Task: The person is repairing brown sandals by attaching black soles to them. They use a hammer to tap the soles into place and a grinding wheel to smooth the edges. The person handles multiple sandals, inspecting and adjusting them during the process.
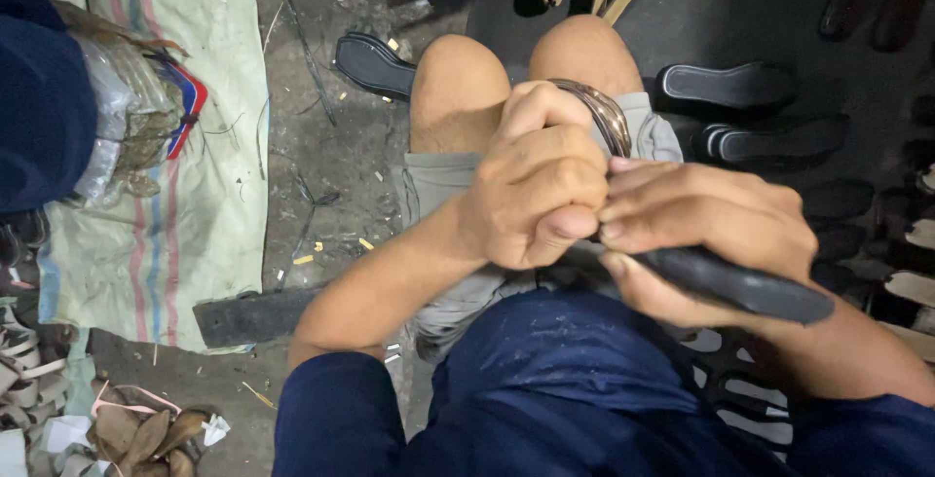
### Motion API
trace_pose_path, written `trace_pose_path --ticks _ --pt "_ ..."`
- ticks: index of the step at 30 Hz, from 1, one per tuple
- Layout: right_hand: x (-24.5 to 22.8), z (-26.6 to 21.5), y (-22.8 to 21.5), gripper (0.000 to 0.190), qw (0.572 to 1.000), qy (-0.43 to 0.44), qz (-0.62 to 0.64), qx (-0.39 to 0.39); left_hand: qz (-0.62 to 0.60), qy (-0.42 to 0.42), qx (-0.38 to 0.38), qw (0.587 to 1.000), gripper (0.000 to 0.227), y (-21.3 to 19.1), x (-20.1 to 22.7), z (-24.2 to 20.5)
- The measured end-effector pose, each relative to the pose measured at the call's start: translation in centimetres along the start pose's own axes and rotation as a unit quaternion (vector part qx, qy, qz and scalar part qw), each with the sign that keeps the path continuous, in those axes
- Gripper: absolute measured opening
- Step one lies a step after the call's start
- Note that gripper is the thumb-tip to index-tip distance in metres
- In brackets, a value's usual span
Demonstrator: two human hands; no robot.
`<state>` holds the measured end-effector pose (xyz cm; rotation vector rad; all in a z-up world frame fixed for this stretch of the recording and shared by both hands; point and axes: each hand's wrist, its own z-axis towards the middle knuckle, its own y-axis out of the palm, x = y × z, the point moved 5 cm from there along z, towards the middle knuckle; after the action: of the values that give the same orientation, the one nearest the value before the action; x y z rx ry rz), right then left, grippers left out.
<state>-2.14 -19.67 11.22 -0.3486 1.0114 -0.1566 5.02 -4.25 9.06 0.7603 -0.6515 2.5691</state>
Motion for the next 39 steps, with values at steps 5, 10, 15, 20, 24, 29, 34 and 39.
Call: trace_pose_path --ticks 5,10,15,20,24,29,34,39 --pt "1.8 -2.1 0.9 0.018 0.983 0.090 0.160 -0.004 -0.183 -0.138 0.103 0.968 0.049 1.4 -0.7 -2.2" --pt "1.8 -3.8 1.4 0.017 0.982 0.111 0.154 0.006 -0.256 -0.239 0.170 0.921 0.067 3.6 0.1 -5.5" --pt "-0.2 -3.5 1.7 0.018 0.994 0.069 0.081 0.020 -0.173 -0.185 0.170 0.952 0.085 4.6 0.8 -5.9" --pt "-0.2 -4.7 1.2 0.018 0.977 0.199 0.070 0.009 -0.086 -0.159 0.029 0.983 0.093 5.7 1.3 -7.6" --pt "0.2 -5.8 0.4 0.019 0.975 0.211 0.068 0.028 -0.073 -0.105 0.023 0.992 0.091 7.0 1.9 -7.8" --pt "0.7 -6.9 1.4 0.017 0.961 0.237 0.137 0.030 -0.167 -0.286 0.145 0.932 0.089 6.7 3.0 -7.4" --pt "0.2 -8.9 3.3 0.015 0.962 0.244 0.125 0.014 -0.201 -0.389 0.171 0.883 0.095 6.6 2.9 -8.3" --pt "0.9 -11.4 3.5 0.017 0.936 0.326 0.119 0.052 -0.141 -0.367 0.114 0.912 0.100 8.4 3.3 -9.8"
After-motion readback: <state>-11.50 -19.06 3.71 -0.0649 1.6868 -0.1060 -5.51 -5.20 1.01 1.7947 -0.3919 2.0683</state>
